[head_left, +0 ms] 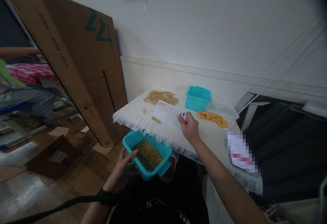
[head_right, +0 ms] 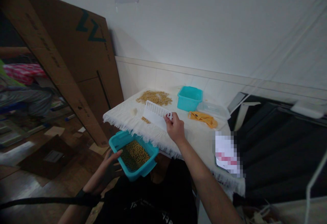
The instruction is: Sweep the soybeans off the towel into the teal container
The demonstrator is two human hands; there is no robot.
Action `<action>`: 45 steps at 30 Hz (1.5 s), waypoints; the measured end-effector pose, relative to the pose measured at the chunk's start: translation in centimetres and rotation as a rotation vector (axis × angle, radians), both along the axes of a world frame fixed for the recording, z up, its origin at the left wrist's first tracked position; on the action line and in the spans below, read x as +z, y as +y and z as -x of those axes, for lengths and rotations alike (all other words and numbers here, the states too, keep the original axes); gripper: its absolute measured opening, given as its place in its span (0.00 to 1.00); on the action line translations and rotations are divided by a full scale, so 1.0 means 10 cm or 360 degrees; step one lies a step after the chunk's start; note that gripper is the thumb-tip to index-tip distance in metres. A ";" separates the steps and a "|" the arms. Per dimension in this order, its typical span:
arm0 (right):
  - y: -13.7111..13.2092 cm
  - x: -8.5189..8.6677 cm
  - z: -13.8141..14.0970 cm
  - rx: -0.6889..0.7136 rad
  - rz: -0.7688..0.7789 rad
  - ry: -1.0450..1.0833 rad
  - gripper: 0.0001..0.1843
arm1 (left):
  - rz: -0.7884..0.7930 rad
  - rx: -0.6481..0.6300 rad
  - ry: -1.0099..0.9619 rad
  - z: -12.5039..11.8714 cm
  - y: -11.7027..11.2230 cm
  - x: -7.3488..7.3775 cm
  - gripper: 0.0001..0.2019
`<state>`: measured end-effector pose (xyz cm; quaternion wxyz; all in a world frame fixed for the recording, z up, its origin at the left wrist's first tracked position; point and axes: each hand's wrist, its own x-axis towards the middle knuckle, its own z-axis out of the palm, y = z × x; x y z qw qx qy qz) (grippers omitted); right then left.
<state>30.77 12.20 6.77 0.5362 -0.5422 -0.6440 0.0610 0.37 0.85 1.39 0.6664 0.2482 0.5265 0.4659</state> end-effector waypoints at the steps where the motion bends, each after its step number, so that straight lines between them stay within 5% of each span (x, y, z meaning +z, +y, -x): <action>1: 0.00 0.00 0.00 0.0003 0.0002 -0.0002 0.17 | -0.0040 -0.0013 0.0003 -0.01 -0.02 0.03 0.49; 6: 0.00 0.00 0.01 0.0020 0.0004 0.0001 0.17 | -0.0051 -0.0043 -0.0007 -0.05 -0.07 0.12 0.45; 16: 0.00 0.00 0.02 0.0051 0.0005 -0.0001 0.15 | 0.0050 0.0023 0.0014 -0.01 0.02 0.02 0.56; 45: 0.00 -0.03 -0.03 0.0089 0.0025 0.0111 0.22 | 0.0046 0.0045 0.0030 0.01 0.01 0.01 0.53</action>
